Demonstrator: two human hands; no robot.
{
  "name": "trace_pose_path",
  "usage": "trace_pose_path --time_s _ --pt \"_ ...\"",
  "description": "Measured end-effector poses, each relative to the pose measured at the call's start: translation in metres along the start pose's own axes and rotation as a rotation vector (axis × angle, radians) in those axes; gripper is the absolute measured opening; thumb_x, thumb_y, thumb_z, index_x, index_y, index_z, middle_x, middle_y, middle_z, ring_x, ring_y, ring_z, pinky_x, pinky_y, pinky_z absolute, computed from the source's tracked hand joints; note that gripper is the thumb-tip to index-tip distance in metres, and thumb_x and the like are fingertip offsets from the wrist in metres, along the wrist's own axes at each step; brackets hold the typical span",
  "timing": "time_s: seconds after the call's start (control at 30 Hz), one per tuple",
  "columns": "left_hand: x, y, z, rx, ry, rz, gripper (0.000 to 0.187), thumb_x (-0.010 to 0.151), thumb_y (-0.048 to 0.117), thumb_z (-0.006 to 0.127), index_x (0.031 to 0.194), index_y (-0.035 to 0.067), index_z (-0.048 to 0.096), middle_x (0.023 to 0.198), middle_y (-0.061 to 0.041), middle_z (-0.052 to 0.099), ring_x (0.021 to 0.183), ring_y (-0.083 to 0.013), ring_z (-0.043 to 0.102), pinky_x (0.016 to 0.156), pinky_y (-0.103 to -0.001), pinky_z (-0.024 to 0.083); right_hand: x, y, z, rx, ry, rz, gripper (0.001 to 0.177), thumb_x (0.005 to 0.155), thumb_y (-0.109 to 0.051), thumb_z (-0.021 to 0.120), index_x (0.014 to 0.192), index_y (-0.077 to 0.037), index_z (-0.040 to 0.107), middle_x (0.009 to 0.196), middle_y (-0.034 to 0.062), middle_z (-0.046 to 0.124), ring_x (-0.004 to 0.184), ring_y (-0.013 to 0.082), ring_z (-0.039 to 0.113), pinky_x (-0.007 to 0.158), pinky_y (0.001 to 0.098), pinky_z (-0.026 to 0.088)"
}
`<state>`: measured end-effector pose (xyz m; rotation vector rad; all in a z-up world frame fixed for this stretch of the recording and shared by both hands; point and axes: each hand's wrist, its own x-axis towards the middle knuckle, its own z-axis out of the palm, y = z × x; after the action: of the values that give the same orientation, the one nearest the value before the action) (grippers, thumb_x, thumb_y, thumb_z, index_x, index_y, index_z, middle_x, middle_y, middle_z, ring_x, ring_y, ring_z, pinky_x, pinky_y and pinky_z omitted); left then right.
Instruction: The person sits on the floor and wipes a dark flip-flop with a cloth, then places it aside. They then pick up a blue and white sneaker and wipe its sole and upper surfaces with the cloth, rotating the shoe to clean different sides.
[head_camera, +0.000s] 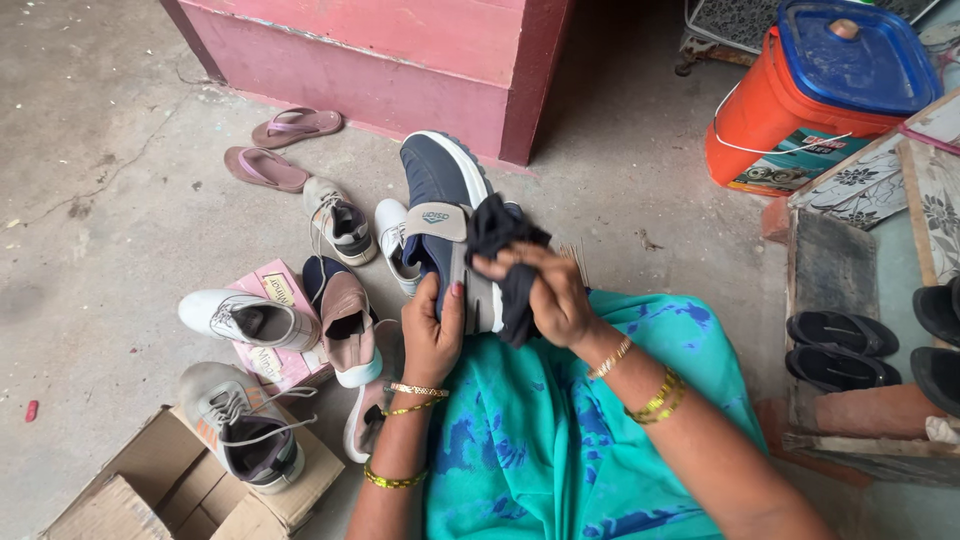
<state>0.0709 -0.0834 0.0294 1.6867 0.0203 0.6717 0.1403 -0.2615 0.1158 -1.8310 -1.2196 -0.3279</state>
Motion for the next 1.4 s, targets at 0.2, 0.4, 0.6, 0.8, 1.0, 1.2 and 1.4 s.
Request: trace_pose_path --time_s 0.2,0.4,0.6,0.8,1.0,1.2,1.4 --pt "0.028 0.021 -0.018 -0.365 -0.047 -0.677 0.033 0.099 0.041 0.054 0.107 0.01 0.06 0.095 0.0 0.064 0.09 -0.0113 0.059 0.083 -0.027 0.047 -0.025 -0.011 0.001 0.049 -0.078 -0.015 0.058 0.103 -0.033 0.03 0.112 -0.003 0.079 0.111 0.0131 0.078 0.104 0.0325 0.072 0.101 0.0416 0.053" --pt "0.051 0.065 -0.017 -0.737 0.037 -0.696 0.051 0.09 0.034 0.072 0.124 -0.003 0.063 0.108 -0.007 0.074 0.096 -0.0185 0.068 0.086 -0.032 0.055 -0.034 -0.016 0.0 0.122 -0.095 -0.069 0.059 0.104 -0.036 0.031 0.107 -0.004 0.081 0.102 0.0143 0.077 0.1 0.0312 0.073 0.102 0.0421 0.055" --pt "0.057 0.084 -0.001 -0.233 -0.147 -0.234 0.049 0.076 0.017 0.085 0.115 -0.007 0.066 0.107 -0.013 0.076 0.093 -0.02 0.072 0.084 -0.032 0.059 -0.031 0.008 -0.009 0.262 0.24 0.136 0.063 0.108 -0.034 0.026 0.115 0.008 0.073 0.112 0.0197 0.076 0.109 0.031 0.07 0.108 0.0404 0.05" --pt "0.084 0.068 0.022 0.13 -0.286 -0.027 0.038 0.078 0.018 0.084 0.106 -0.004 0.071 0.101 -0.019 0.078 0.095 -0.0263 0.077 0.084 -0.035 0.057 -0.033 0.025 -0.027 0.131 0.453 0.127 0.054 0.108 -0.026 0.034 0.129 0.016 0.062 0.128 0.0236 0.067 0.127 0.0299 0.06 0.116 0.0375 0.044" --pt "0.092 0.039 0.049 0.112 -0.216 -0.148 0.039 0.078 0.018 0.086 0.103 -0.005 0.066 0.098 -0.016 0.077 0.092 -0.0238 0.076 0.083 -0.035 0.056 -0.045 0.054 -0.026 0.529 0.537 0.3 0.05 0.109 -0.028 0.032 0.105 0.008 0.065 0.108 0.0139 0.07 0.111 0.0225 0.06 0.106 0.0332 0.044" --pt "0.091 0.011 0.056 -0.441 -0.155 -0.321 0.036 0.087 0.019 0.082 0.112 -0.001 0.066 0.104 -0.006 0.076 0.093 -0.014 0.07 0.085 -0.029 0.057 -0.046 0.074 -0.025 0.459 0.279 0.775 0.039 0.095 -0.024 0.061 0.126 0.0 0.059 0.111 0.0051 0.061 0.105 0.0148 0.054 0.096 0.0315 0.045" --pt "0.096 0.0 0.059 -0.499 -0.242 -0.273 0.038 0.085 0.018 0.085 0.113 -0.003 0.068 0.103 -0.005 0.075 0.091 -0.0123 0.069 0.084 -0.028 0.057 -0.043 0.055 -0.015 0.724 0.182 0.983 0.069 0.081 -0.025 0.078 0.142 -0.01 0.051 0.118 0.0063 0.063 0.111 0.0153 0.06 0.098 0.0318 0.05"
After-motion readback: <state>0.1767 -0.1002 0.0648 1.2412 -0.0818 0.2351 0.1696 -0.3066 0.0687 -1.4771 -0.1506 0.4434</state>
